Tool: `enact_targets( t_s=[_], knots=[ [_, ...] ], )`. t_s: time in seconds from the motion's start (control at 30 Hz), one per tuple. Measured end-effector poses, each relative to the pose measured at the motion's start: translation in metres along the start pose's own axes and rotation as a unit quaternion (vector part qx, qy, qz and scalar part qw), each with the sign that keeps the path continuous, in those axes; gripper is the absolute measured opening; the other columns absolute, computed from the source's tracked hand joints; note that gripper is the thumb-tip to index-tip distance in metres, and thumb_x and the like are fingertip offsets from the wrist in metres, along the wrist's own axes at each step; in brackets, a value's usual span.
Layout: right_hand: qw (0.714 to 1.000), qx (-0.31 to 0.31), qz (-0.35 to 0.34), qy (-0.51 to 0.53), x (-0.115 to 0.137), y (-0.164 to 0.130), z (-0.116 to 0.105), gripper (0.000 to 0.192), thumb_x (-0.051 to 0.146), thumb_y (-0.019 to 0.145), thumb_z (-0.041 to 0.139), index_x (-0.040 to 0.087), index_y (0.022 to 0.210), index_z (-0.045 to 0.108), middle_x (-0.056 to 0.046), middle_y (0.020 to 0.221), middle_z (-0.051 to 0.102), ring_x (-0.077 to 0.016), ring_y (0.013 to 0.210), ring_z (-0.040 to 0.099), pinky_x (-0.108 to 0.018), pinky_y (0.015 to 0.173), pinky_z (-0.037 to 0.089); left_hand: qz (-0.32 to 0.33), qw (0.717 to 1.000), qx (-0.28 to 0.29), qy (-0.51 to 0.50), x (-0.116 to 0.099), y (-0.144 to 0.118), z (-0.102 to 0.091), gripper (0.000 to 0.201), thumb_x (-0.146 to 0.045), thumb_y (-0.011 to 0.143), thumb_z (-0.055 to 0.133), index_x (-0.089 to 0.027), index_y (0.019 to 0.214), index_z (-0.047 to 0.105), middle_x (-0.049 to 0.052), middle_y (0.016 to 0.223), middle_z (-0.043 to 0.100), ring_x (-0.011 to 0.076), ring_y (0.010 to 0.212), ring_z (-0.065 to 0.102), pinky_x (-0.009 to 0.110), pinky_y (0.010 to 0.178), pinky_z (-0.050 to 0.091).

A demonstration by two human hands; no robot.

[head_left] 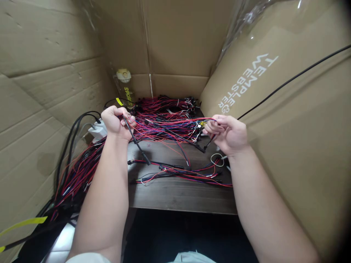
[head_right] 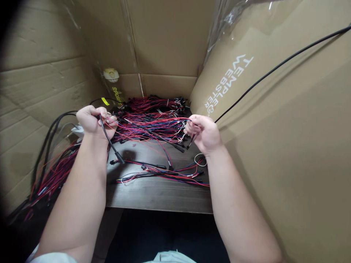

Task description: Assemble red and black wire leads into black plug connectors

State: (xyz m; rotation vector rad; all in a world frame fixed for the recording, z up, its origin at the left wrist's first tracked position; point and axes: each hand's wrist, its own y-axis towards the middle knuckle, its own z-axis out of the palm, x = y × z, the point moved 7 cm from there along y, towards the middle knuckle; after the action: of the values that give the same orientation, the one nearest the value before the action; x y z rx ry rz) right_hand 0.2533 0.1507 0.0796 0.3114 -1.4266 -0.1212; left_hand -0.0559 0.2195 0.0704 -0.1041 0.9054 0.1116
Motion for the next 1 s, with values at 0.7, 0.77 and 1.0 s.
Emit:
enact_targets(
  t_s=[0.7, 0.77, 1.0],
  knots=[
    [0.941, -0.264, 0.062, -0.203, -0.028, 0.009, -0.086, 0.02, 0.028, 0.063, 0.054, 0.022, 0.047, 0.044, 0.001, 0.044, 0.036, -0.0112, 0.043, 0.031, -0.028, 0.045, 0.023, 0.225, 0.956, 0.07, -0.177, -0.035, -0.014, -0.022, 0.047, -0.014, 0.063, 0.059, -0.02, 0.071, 0.013, -0.008, 0.051, 0.02, 0.001, 0.045, 0.028, 0.004, 0.046, 0.034],
    [0.934, -0.254, 0.078, -0.239, -0.032, 0.008, -0.082, 0.019, 0.027, 0.063, 0.054, 0.021, 0.046, 0.048, 0.001, 0.043, 0.037, -0.0115, 0.044, 0.032, -0.028, 0.046, 0.024, 0.241, 0.952, 0.081, -0.172, -0.035, -0.014, -0.024, 0.046, -0.015, 0.062, 0.058, -0.021, 0.072, 0.013, -0.007, 0.054, 0.02, 0.0005, 0.047, 0.028, 0.003, 0.049, 0.035],
    [0.939, -0.08, 0.135, -0.306, -0.038, -0.001, -0.049, 0.018, 0.022, 0.064, 0.057, 0.016, 0.049, 0.065, -0.003, 0.051, 0.054, -0.0131, 0.051, 0.043, -0.029, 0.05, 0.028, 0.163, 0.95, 0.099, -0.246, -0.02, -0.004, -0.018, 0.039, -0.015, 0.063, 0.055, -0.022, 0.069, 0.017, -0.008, 0.049, 0.023, 0.0023, 0.043, 0.028, 0.007, 0.047, 0.037]
  ],
)
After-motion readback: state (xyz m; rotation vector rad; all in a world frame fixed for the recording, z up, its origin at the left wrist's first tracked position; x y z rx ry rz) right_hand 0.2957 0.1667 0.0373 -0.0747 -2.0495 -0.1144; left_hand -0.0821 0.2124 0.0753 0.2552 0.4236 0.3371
